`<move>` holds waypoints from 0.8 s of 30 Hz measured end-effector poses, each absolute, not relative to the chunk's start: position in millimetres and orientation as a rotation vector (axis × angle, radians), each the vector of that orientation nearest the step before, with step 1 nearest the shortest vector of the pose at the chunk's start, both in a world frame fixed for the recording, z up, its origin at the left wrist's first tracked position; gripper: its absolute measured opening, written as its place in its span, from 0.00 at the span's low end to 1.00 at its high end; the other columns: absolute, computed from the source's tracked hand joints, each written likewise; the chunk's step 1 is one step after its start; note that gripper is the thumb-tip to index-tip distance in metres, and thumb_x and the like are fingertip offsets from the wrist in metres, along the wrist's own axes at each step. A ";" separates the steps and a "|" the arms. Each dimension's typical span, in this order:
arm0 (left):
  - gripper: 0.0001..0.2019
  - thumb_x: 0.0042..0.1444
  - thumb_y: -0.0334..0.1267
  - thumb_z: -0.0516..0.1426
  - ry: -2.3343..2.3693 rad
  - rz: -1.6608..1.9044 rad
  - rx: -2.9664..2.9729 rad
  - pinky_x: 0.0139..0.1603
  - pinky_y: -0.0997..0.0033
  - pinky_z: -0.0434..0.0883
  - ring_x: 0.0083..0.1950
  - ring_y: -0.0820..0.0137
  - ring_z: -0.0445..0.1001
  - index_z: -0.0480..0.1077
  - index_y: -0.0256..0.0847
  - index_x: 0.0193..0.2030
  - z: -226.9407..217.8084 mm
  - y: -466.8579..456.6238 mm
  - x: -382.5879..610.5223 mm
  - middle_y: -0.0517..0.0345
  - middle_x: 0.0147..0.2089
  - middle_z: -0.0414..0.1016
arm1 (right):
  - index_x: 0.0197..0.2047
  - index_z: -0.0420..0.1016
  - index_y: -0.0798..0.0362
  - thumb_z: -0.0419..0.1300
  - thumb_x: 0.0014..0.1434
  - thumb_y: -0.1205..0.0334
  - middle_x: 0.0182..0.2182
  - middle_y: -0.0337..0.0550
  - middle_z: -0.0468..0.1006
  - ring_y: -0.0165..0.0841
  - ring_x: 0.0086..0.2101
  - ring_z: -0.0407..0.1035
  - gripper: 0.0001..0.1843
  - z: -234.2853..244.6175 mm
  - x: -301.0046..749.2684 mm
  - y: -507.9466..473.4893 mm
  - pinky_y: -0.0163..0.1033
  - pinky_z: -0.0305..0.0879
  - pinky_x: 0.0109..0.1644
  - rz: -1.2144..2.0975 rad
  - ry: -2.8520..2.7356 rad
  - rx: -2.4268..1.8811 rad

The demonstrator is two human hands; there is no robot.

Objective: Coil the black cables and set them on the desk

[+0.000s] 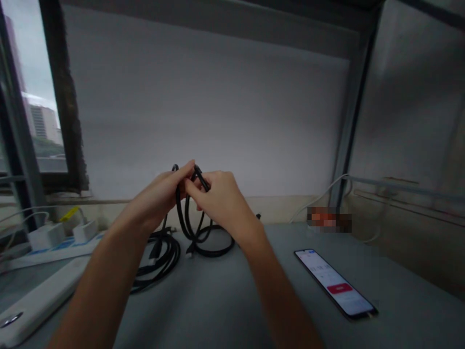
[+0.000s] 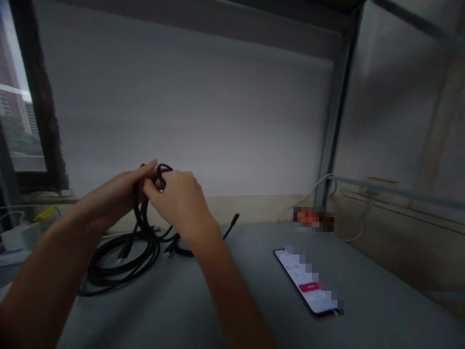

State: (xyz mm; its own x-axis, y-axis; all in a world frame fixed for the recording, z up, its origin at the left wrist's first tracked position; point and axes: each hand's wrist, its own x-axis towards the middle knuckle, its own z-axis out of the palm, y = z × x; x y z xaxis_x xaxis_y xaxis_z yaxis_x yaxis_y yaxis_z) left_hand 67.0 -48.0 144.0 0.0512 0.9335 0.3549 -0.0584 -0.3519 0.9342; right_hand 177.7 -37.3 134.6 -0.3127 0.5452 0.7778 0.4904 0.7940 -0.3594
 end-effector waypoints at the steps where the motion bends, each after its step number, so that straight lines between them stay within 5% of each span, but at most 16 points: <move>1: 0.16 0.53 0.43 0.51 0.979 1.447 1.452 0.22 0.83 0.61 0.21 0.78 0.63 0.66 0.35 0.20 144.0 -48.7 68.5 0.59 0.17 0.66 | 0.22 0.72 0.56 0.52 0.56 0.59 0.17 0.40 0.71 0.26 0.20 0.63 0.16 133.3 174.8 -37.9 0.32 0.54 0.25 0.036 -1.981 -0.780; 12: 0.08 0.41 0.39 0.59 1.110 1.734 1.353 0.24 0.82 0.60 0.26 0.77 0.66 0.71 0.36 0.26 141.9 -47.2 75.7 0.60 0.24 0.69 | 0.34 0.74 0.57 0.53 0.55 0.60 0.29 0.49 0.77 0.33 0.28 0.70 0.11 126.9 161.8 -40.1 0.35 0.57 0.29 -0.158 -2.016 -0.816; 24: 0.10 0.33 0.30 0.58 1.126 1.981 1.342 0.29 0.83 0.62 0.30 0.77 0.68 0.72 0.37 0.28 156.4 -66.5 44.0 0.63 0.28 0.72 | 0.43 0.72 0.47 0.55 0.55 0.51 0.23 0.33 0.73 0.25 0.25 0.65 0.15 135.1 181.8 -55.0 0.31 0.57 0.31 0.085 -2.056 -0.523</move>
State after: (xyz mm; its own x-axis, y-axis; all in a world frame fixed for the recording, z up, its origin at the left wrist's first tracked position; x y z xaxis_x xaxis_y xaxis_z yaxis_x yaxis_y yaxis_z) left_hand 44.0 -66.5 156.4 -0.3951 0.7635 0.5109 0.0488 -0.5379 0.8416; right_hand 181.8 -55.0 135.1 -0.4324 0.3978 0.8092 0.3300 0.9050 -0.2685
